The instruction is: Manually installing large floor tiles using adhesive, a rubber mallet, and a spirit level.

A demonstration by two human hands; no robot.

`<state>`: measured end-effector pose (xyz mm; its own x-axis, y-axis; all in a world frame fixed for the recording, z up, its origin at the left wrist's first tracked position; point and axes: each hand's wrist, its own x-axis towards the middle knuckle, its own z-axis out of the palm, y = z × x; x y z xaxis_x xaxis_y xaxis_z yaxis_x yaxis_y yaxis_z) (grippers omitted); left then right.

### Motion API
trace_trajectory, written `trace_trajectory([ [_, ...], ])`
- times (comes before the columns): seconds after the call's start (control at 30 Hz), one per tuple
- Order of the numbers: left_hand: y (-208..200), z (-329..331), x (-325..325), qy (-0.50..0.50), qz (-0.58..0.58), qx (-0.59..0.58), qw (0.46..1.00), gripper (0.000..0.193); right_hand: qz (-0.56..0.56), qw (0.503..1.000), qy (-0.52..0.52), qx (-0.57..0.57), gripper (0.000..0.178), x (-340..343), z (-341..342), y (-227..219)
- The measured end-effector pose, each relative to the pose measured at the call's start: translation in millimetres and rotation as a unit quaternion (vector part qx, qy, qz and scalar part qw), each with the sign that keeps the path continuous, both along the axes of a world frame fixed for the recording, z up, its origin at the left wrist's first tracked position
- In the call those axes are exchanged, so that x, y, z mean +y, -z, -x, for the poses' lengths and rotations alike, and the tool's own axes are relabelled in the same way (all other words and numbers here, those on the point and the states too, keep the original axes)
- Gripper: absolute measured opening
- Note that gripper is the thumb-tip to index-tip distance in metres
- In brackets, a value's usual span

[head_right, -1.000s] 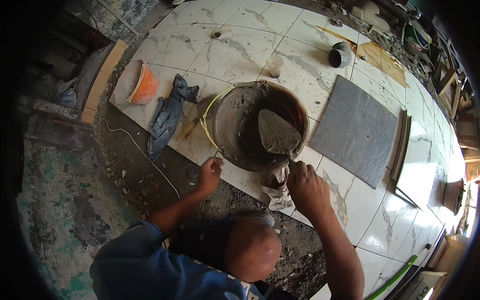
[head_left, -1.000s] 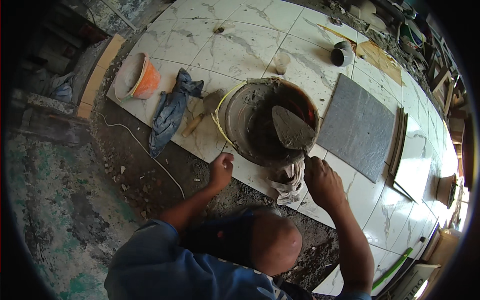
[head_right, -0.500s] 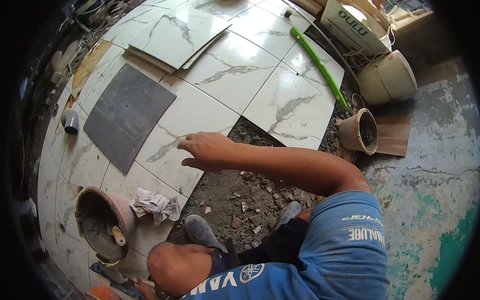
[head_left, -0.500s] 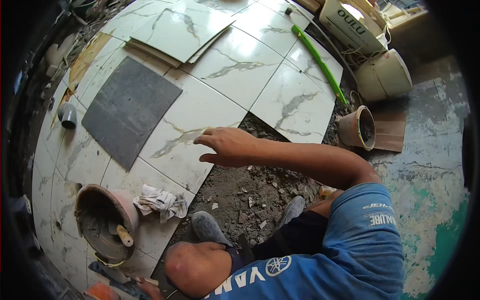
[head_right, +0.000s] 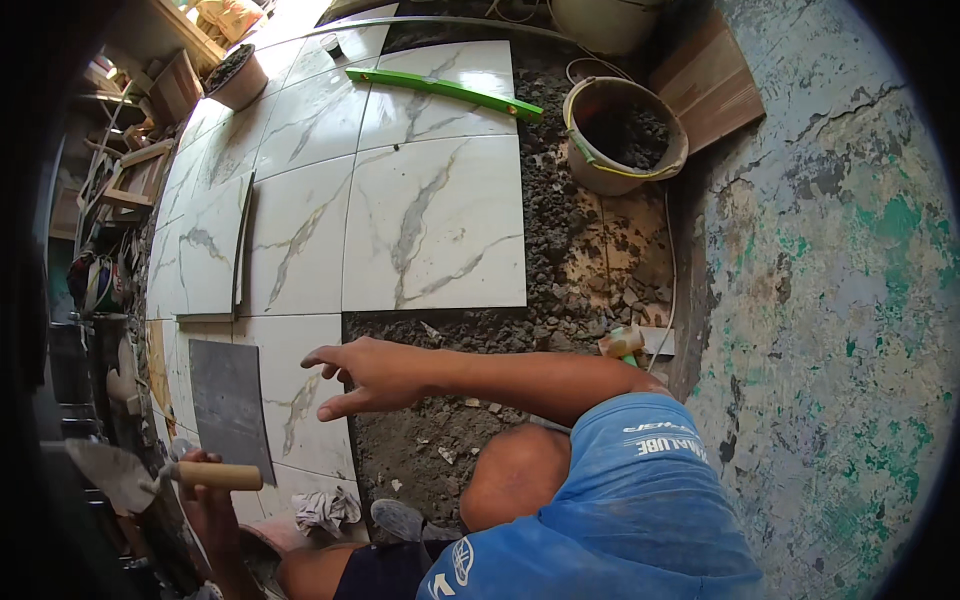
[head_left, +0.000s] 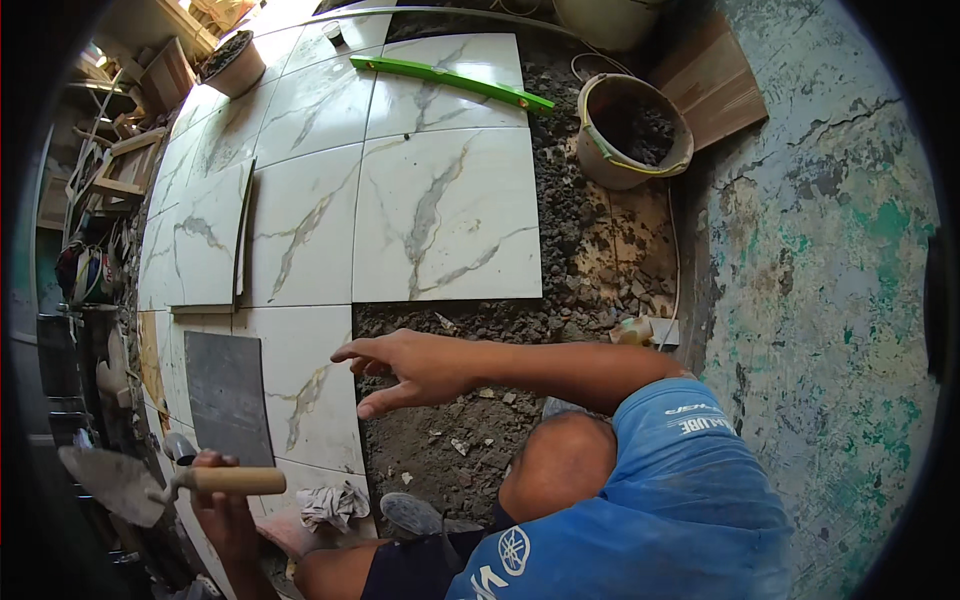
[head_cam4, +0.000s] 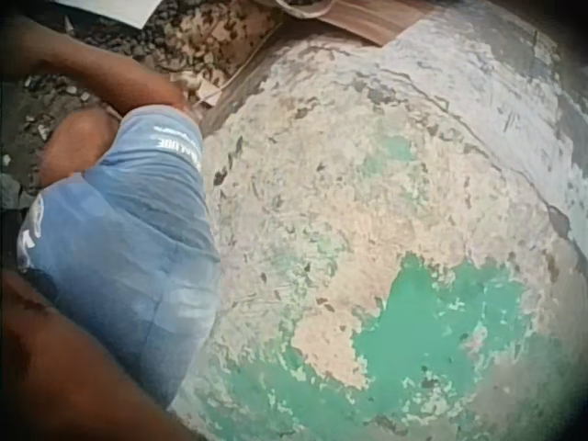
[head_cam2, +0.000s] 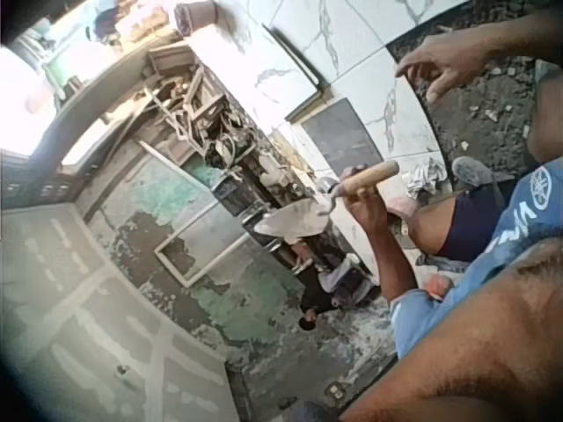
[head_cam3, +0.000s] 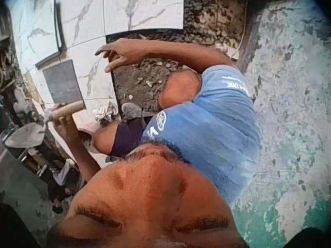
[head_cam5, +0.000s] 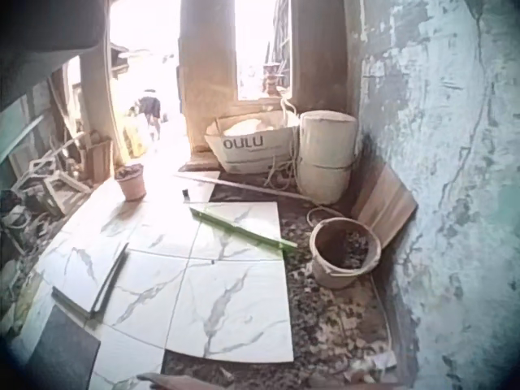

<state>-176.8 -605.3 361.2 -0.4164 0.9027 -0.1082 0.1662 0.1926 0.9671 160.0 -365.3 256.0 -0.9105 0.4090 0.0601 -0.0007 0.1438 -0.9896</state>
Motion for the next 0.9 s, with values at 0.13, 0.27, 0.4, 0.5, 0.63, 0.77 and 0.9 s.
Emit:
trace_trajectory([
  [0.13, 83, -165, 185, 0.275, 0.086, -0.209, 0.935, 0.043, 0.120, 0.984, 0.106, 0.081, 0.087, 0, -44, 24],
  [0.27, 152, -275, 273, 0.488, 0.160, 0.118, 0.850, 0.040, 0.194, 0.895, 0.400, -0.046, 0.054, -5, -129, 81],
  [0.4, 214, -312, 311, 0.479, 0.142, 0.357, 0.789, 0.059, 0.128, 0.821, 0.509, -0.227, 0.045, -19, -196, 133],
  [0.5, 253, -315, 346, 0.412, 0.121, 0.554, 0.713, 0.087, 0.151, 0.793, 0.533, -0.253, 0.043, 2, -209, 160],
  [0.63, 282, -318, 378, 0.384, 0.236, 0.534, 0.715, 0.125, 0.216, 0.779, 0.550, -0.210, 0.046, 46, -203, 175],
  [0.77, 293, -321, 387, 0.379, 0.289, 0.511, 0.715, 0.128, 0.292, 0.761, 0.536, -0.220, 0.040, 70, -206, 177],
  [0.9, 298, -321, 384, 0.371, 0.274, 0.513, 0.724, 0.129, 0.420, 0.710, 0.535, -0.181, 0.031, 95, -210, 187],
])
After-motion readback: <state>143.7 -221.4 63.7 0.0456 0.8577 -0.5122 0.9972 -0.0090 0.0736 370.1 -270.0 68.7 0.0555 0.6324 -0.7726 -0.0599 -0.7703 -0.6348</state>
